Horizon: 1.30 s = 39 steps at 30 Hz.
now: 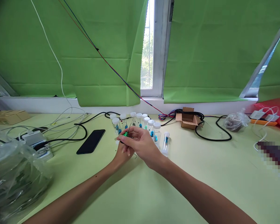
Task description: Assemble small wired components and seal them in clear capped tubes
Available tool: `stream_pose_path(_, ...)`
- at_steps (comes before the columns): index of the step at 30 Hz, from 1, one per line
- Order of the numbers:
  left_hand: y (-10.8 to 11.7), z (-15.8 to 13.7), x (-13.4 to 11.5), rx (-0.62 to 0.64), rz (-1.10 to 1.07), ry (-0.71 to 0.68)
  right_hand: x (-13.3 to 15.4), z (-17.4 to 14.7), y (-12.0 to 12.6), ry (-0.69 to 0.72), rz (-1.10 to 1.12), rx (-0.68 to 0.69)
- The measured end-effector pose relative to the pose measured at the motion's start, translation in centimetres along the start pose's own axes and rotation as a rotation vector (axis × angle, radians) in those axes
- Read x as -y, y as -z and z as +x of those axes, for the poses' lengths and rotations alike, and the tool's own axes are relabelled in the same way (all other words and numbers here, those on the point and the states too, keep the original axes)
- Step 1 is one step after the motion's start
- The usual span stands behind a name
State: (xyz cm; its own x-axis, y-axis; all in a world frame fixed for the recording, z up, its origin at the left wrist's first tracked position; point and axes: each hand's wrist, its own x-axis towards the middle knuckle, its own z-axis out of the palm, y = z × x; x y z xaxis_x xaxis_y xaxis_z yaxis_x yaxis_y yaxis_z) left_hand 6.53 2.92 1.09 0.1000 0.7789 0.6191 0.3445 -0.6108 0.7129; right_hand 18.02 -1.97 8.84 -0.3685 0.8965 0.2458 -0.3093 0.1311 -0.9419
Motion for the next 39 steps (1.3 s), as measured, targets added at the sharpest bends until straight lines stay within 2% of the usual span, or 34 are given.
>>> stream_pose_path(4, 2.5, -0.8, 0.0, 0.020, 0.005, 0.034, 0.5, 0.2, 0.7, 0.064, -0.054, -0.085)
stream_pose_path(7, 4.2, -1.7, 0.7, 0.018, 0.127, 0.009, 0.5, 0.5, 1.3, 0.085, -0.102, -0.145)
stream_pose_path(10, 5.0, -2.2, 1.4, 0.057, 0.189, -0.002, 0.1, 0.9, 1.8, 0.092, -0.137, -0.172)
stream_pose_path(14, 4.5, -2.5, 1.4, 0.048, 0.106, 0.120, -0.5, 1.3, 2.2, 0.086, -0.146, -0.239)
stream_pose_path(18, 4.1, -2.9, 1.0, 0.118, 0.113, 0.066, -0.6, 1.4, 2.3, 0.079, -0.152, -0.252)
stream_pose_path(27, 4.0, -3.3, 0.9, 0.113, 0.098, 0.022, -1.4, 1.8, 2.7, 0.059, -0.128, -0.179)
stream_pose_path(39, 3.9, -3.4, 0.7, 0.109, 0.089, 0.065, -1.6, 1.9, 3.1, 0.063, -0.144, -0.179)
